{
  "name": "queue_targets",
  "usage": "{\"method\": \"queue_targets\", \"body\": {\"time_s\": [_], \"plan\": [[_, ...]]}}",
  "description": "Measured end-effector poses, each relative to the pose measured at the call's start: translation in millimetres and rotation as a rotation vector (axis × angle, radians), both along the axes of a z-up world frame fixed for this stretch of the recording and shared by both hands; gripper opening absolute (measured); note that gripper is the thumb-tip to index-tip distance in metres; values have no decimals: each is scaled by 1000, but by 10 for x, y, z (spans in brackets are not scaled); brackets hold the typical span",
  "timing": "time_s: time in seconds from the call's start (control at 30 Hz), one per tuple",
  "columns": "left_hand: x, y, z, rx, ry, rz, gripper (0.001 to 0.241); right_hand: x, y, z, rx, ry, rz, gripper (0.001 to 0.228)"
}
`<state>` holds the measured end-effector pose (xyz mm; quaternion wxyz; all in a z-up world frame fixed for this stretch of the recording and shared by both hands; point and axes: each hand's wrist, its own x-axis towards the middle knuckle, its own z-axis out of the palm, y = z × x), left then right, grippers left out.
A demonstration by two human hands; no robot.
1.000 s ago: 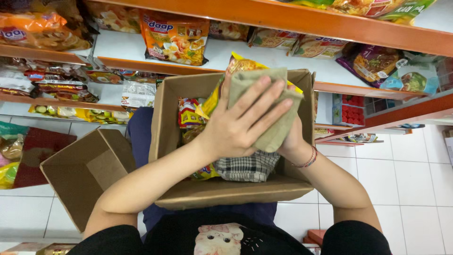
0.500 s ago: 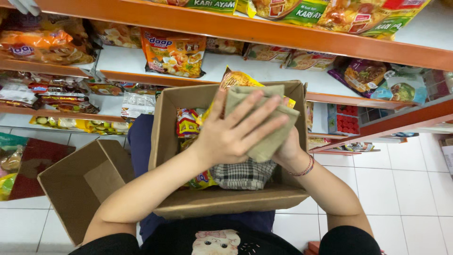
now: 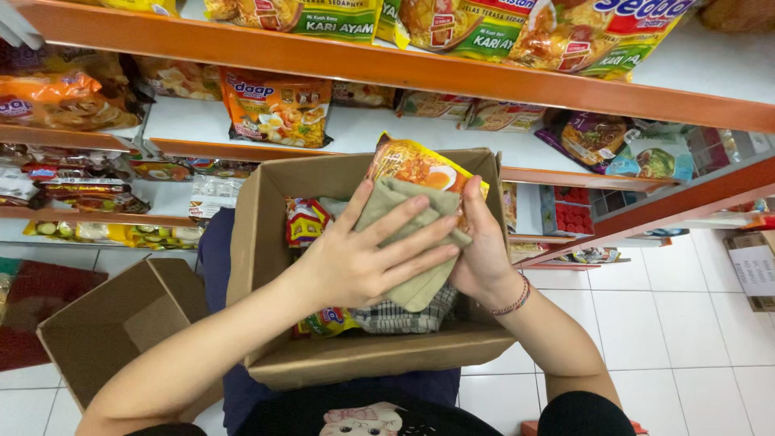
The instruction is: The person organizes several instant noodle packs, a green bottle, and a handheld scanner within a cardboard box, occasionally wiping items with a checkered cloth.
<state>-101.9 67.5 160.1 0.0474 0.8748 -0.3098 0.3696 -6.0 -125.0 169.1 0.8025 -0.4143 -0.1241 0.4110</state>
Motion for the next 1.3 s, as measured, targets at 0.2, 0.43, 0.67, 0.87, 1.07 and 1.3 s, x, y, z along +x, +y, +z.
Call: {"method": "queue_targets", "body": {"time_s": [0.2, 0.43, 0.67, 0.87, 1.07, 1.3], "plan": [[-198, 183, -143, 35, 52, -44, 53, -46, 78, 138, 94, 37, -112, 73], [-355, 340, -441, -210, 213, 61, 70, 58, 73, 163, 269, 9, -323, 68], [-379, 168, -666, -1946, 930, -366, 62, 40, 88, 120, 299, -15, -394, 65], [-409, -138, -355, -2029, 713, -386, 73, -123, 140, 6, 107, -98, -149, 71], [-385, 93, -196, -1223, 171, -86, 57, -11, 86, -101, -4, -94, -63, 79], [-413, 289, -15, -285, 45, -56, 42, -55, 66, -128, 169, -68, -42, 69]]}}
